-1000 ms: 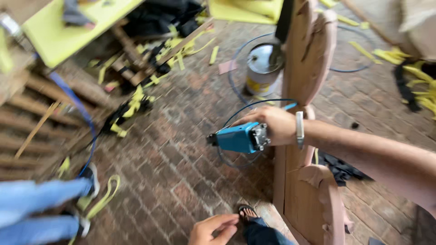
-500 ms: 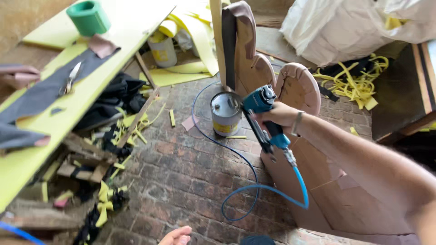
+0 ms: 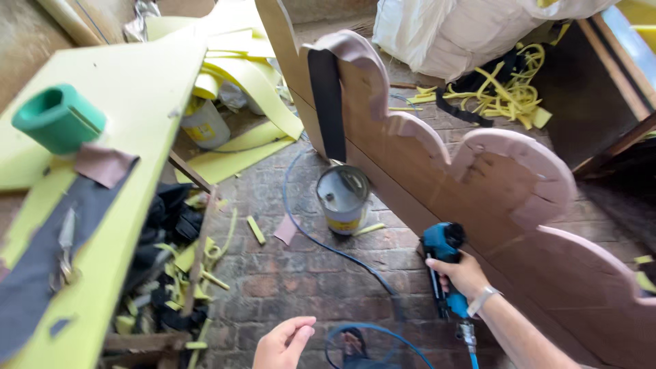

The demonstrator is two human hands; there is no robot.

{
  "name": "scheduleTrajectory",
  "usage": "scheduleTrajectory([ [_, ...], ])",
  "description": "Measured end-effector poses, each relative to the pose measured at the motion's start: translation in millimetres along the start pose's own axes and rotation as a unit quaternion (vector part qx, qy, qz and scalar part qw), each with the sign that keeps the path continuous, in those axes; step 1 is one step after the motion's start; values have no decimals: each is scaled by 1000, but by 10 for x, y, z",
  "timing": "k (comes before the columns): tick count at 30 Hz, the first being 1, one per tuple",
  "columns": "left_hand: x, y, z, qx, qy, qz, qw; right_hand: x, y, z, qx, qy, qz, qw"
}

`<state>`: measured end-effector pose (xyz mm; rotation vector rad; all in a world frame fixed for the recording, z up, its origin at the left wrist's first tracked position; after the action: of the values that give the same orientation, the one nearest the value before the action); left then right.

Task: The person uses a pneumatic staple gun to attach pink fabric to a wooden chair frame. They repeatedly pull the fabric taut, staple it to the wood, and trim excess material with scissors.

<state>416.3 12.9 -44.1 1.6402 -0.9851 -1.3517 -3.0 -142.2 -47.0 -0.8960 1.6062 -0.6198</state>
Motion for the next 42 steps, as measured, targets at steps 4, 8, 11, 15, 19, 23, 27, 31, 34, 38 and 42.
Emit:
scheduleTrajectory([
  [4,881,639,-653,32,-58,24,997,140,-114,533,49,125,-56,989],
  [8,2034,1255,-1035,30,-130,86,987,288,-177,904,-16,191,-70,979],
  [11,2965,1679,-1054,125,-158,130,971,340,-114,1237,-42,247,-53,967],
  [15,4005,2365,-757,100,-248,168,949,347,-111,1794,-40,345,9,938],
  [19,4472,3056,128,192,-360,384,828,321,-315,2127,29,422,66,904],
  [23,4505,3336,1449,175,-512,613,576,600,-663,2353,-71,520,-15,851],
  [27,4565,3257,2801,321,-471,604,557,1142,-835,2252,-63,537,-53,840],
  [31,4719,3119,3402,542,-467,553,428,1579,-1027,2113,-82,579,-138,800],
  [34,4757,3143,3538,546,-490,535,418,1820,-1106,1931,-109,607,-130,776],
  [38,4721,3187,3642,577,-482,512,416,2069,-1141,1706,-110,620,-120,768],
  [42,4753,3270,3793,554,-471,539,424,2332,-1169,1553,-102,644,-138,746],
])
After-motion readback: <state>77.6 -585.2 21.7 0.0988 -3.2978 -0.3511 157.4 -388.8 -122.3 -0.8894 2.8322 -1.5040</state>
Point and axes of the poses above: each hand's wrist, its own x-axis towards the middle knuckle, its own z-axis out of the palm, y = z × x, the point moved 2 cm from there along x, towards the middle knuckle, and after that the axes turned 11 degrees about -x, right-handed, at the moved point
